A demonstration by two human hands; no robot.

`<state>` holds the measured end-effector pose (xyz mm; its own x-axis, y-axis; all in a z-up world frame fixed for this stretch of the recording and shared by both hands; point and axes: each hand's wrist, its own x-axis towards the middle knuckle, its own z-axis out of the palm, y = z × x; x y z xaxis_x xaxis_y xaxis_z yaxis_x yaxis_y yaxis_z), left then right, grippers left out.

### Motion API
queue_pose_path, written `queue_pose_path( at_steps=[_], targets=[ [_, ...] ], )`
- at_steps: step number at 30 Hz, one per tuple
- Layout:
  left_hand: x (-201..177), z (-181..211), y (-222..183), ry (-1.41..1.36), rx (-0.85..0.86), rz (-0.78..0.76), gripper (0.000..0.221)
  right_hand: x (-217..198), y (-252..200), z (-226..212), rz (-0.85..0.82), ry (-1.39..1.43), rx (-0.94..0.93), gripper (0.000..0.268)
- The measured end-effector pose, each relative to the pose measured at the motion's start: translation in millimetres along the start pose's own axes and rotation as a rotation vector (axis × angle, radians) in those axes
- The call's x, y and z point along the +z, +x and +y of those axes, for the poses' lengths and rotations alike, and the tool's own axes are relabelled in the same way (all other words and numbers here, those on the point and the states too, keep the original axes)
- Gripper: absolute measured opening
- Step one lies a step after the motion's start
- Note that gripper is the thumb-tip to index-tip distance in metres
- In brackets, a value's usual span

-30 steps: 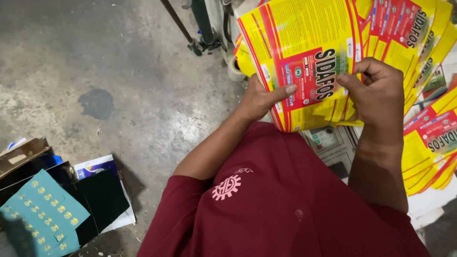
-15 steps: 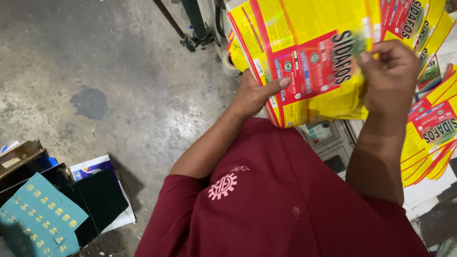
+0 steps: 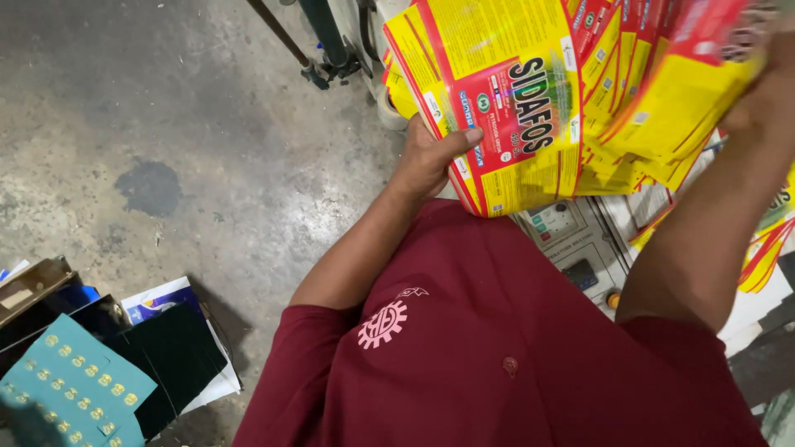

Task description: Counting and sorting printed packaging labels in a production environment.

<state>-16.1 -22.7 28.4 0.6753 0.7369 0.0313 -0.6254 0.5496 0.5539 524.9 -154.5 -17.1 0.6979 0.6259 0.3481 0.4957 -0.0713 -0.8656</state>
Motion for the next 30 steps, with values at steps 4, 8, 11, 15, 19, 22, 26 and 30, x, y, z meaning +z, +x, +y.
queue_pose_path(
  at_steps=[4, 8, 11, 15, 19, 22, 26, 30],
  targets=[
    [1.3, 2.3, 1.4, 0.062, 0.022, 0.040, 0.049, 52.3, -42.6, -52.9, 0.078, -0.320, -0.324, 0.030],
    [0.7, 3.0, 2.3, 0.087, 0.007, 0.094, 0.047, 112.9, -106.5, -196.2, -0.081, 0.004, -0.086, 0.032],
    [1.7, -0.5, 2.7, 0.095, -0.008, 0.097, 0.044, 127.2, -148.0, -215.3, -0.353, 0.210, 0.115, 0.014],
    [-0.8, -2.3, 4.6, 0.138, 0.045, 0.078, 0.044, 143.4, -166.0, -265.0, -0.444, 0.263, 0.181, 0.020],
    [-1.6, 1.6, 0.0, 0.330, 0.066, 0.070, 0.042, 140.0, -166.5, -261.5, -0.420, 0.315, 0.189, 0.023],
    [3.7, 8.0, -2.4, 0.451, 0.065, 0.042, 0.042, 135.0, -164.6, -254.5, -0.415, 0.338, 0.193, 0.021],
    [8.5, 10.1, -3.5, 0.455, 0.069, -0.001, 0.044, 131.6, -165.2, -251.8, -0.408, 0.385, 0.200, 0.021],
    [9.9, 12.7, -4.4, 0.445, 0.066, -0.002, 0.043, 131.9, -164.1, -257.1, -0.400, 0.374, 0.196, 0.020]
  ],
)
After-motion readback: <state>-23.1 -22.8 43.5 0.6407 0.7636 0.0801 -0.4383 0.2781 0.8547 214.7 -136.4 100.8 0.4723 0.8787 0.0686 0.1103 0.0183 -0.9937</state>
